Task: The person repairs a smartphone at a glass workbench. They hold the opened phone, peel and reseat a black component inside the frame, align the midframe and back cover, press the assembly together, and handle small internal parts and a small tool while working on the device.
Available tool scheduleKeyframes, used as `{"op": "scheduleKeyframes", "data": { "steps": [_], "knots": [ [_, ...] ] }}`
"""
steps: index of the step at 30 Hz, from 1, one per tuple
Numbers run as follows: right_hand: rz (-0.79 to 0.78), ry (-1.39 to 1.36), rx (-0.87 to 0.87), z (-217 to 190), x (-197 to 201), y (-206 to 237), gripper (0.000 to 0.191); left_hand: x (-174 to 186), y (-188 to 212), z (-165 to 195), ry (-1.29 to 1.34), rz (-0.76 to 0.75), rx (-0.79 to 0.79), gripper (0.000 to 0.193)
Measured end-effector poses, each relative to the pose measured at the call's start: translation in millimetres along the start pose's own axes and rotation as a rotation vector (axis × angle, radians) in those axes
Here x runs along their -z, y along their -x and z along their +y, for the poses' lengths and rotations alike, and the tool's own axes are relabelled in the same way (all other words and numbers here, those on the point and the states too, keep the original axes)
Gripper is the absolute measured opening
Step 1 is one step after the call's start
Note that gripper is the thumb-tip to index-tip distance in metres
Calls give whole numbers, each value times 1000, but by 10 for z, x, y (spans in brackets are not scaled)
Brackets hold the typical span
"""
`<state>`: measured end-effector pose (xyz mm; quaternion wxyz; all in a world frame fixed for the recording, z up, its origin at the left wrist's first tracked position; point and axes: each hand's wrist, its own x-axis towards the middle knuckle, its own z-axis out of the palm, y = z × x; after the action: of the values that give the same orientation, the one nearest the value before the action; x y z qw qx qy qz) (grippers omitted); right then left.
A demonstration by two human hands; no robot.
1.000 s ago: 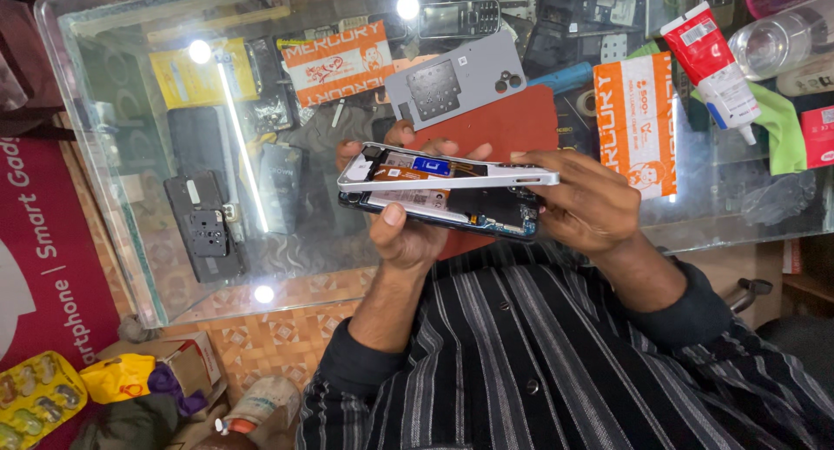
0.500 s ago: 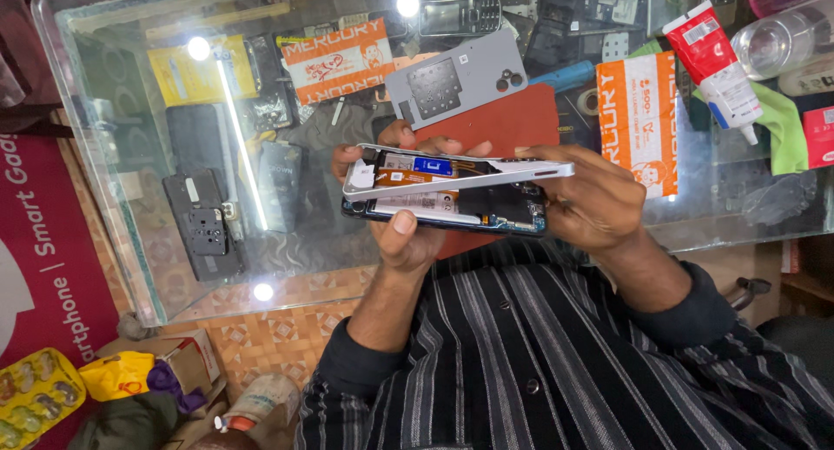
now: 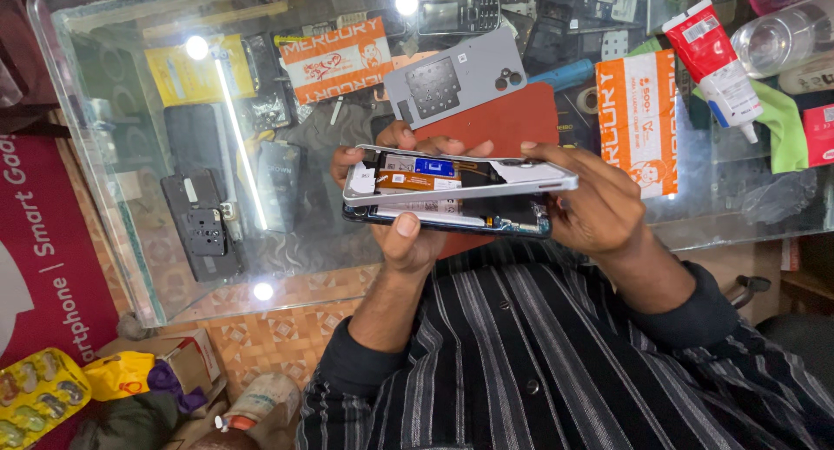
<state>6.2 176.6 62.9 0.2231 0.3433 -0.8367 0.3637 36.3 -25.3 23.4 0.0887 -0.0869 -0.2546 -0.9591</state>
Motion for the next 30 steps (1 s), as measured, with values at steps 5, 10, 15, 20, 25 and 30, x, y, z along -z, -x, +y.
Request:
{"op": "scheduleKeyframes", "data": {
  "steps": [5, 10, 15, 20, 25, 30],
  "knots": [
    [26, -105, -34, -46, 15, 22, 24, -13, -14, 27, 87, -17, 46, 68],
    [-15, -64, -28, -62, 22, 3, 13, -32, -107, 35, 89, -25, 87, 84],
    [-70, -90, 79, -12, 47, -16, 17, 16, -78, -5, 61, 157, 215, 84],
    [-65, -306, 34, 46, 77, -5, 16, 116, 28, -165, 377, 397, 373, 60],
    [-41, -403, -53, 69, 126, -53, 23, 144, 68, -229, 391, 469, 450, 50],
    [-54, -362, -32, 61, 171, -93, 19, 93, 73, -223, 413, 460, 495, 48]
  ]
}}
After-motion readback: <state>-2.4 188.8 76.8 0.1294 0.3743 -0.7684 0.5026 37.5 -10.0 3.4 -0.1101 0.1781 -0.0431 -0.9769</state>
